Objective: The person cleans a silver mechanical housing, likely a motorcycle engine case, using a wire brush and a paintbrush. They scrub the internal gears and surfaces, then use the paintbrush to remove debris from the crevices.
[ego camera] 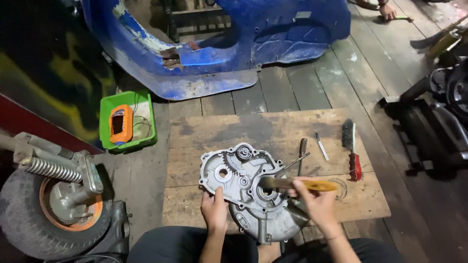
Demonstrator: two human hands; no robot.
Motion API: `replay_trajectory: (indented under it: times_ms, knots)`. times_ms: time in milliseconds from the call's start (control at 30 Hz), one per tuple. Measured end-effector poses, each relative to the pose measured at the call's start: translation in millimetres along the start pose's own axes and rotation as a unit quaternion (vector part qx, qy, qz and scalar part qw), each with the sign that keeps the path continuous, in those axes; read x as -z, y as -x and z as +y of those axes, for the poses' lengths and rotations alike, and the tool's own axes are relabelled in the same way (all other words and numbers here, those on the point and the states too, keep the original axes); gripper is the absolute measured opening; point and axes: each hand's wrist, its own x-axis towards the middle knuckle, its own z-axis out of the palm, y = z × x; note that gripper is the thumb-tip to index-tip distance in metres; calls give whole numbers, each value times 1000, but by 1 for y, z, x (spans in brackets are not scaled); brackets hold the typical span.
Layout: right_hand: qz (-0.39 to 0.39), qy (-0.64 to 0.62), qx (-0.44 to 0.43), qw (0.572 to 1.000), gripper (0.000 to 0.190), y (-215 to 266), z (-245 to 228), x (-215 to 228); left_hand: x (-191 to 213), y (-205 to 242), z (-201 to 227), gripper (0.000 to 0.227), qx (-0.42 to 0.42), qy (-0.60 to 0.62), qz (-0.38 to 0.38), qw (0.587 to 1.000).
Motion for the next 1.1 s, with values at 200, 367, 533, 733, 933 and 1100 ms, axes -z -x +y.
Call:
replay_trajectory:
  times_ms: [200,367,533,733,933,1100]
  knots:
    - [136,111,68,982,15,-17,28,24,1,12,12,32,14,0,-14,1000]
    - [105,82,65,989,20,15,-19,-4,1,13,13,35,5,-6,-3,1000]
    - [28,69,-39,996,25,6,2,-23,1,11,12,33,7,6,-8,1000]
    - [227,104,61,966,20,5,-11,21,-1,3,3,33,-2,15,-2,1000]
    - [-113,113,138,977,23,-1,11,-2,0,7,8,40,4,2,-6,1000]
    - [42,89,76,992,20,-16,17,15,3,23,23,47,24,-58,-1,998]
